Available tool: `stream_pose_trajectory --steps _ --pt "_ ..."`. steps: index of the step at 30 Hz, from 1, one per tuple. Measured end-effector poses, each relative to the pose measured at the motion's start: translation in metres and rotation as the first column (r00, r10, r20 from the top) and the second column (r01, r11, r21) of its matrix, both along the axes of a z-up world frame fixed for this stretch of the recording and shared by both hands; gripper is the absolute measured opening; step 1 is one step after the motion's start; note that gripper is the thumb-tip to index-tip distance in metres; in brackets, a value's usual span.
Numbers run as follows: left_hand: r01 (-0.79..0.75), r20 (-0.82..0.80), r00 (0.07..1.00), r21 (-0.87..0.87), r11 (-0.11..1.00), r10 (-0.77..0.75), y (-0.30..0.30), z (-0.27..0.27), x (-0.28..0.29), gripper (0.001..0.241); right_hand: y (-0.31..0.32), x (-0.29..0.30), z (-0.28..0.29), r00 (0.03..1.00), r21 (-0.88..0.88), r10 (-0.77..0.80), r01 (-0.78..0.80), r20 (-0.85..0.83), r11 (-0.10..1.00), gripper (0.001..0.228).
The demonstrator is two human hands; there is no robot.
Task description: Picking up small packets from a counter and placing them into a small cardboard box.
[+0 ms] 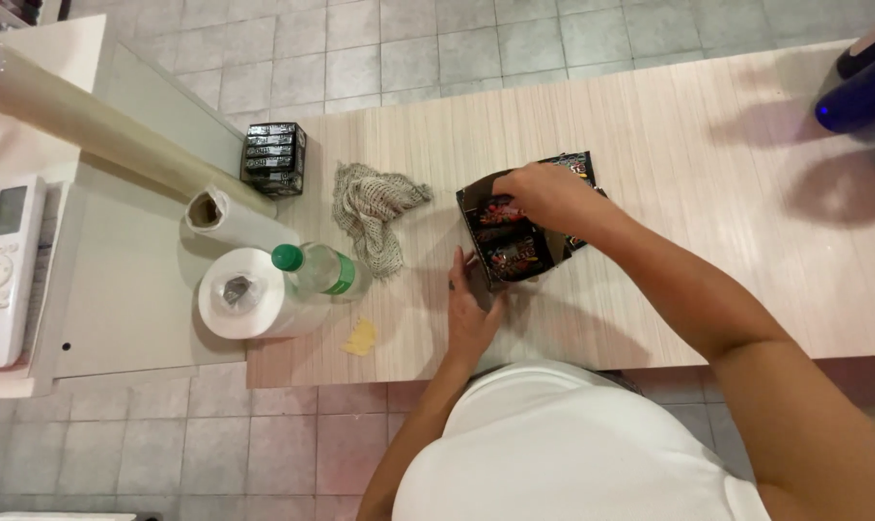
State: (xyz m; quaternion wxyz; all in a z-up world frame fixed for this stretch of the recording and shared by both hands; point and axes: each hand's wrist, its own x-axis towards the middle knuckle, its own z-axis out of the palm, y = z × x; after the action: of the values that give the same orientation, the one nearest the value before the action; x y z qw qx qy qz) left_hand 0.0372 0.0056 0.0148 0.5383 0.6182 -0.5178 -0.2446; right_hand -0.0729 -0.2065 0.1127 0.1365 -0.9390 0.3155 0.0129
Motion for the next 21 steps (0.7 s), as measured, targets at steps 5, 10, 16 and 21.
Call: stream_pose_trajectory --steps 5,10,16,21 --pt "-0.002 0.017 1.000 -0.044 0.999 0.002 0.000 -0.006 -0.001 0.096 -0.020 0.042 -0.082 0.987 -0.177 0.120 -0.138 -0.110 0.975 0.009" --pt "0.005 0.029 1.000 -0.066 0.998 -0.003 0.001 -0.003 -0.001 0.095 -0.010 0.042 -0.097 0.976 -0.548 0.191 -0.215 -0.102 0.808 0.009" --pt "-0.015 0.067 0.998 -0.094 0.995 0.022 -0.001 -0.007 -0.001 0.093 -0.004 0.028 -0.098 0.961 -0.380 0.240 -0.274 -0.136 0.884 0.010" --pt "-0.005 0.024 1.000 -0.030 1.000 0.006 -0.002 0.000 -0.002 0.094 0.008 0.007 -0.043 0.977 -0.271 0.205 -0.183 0.054 0.945 0.012"
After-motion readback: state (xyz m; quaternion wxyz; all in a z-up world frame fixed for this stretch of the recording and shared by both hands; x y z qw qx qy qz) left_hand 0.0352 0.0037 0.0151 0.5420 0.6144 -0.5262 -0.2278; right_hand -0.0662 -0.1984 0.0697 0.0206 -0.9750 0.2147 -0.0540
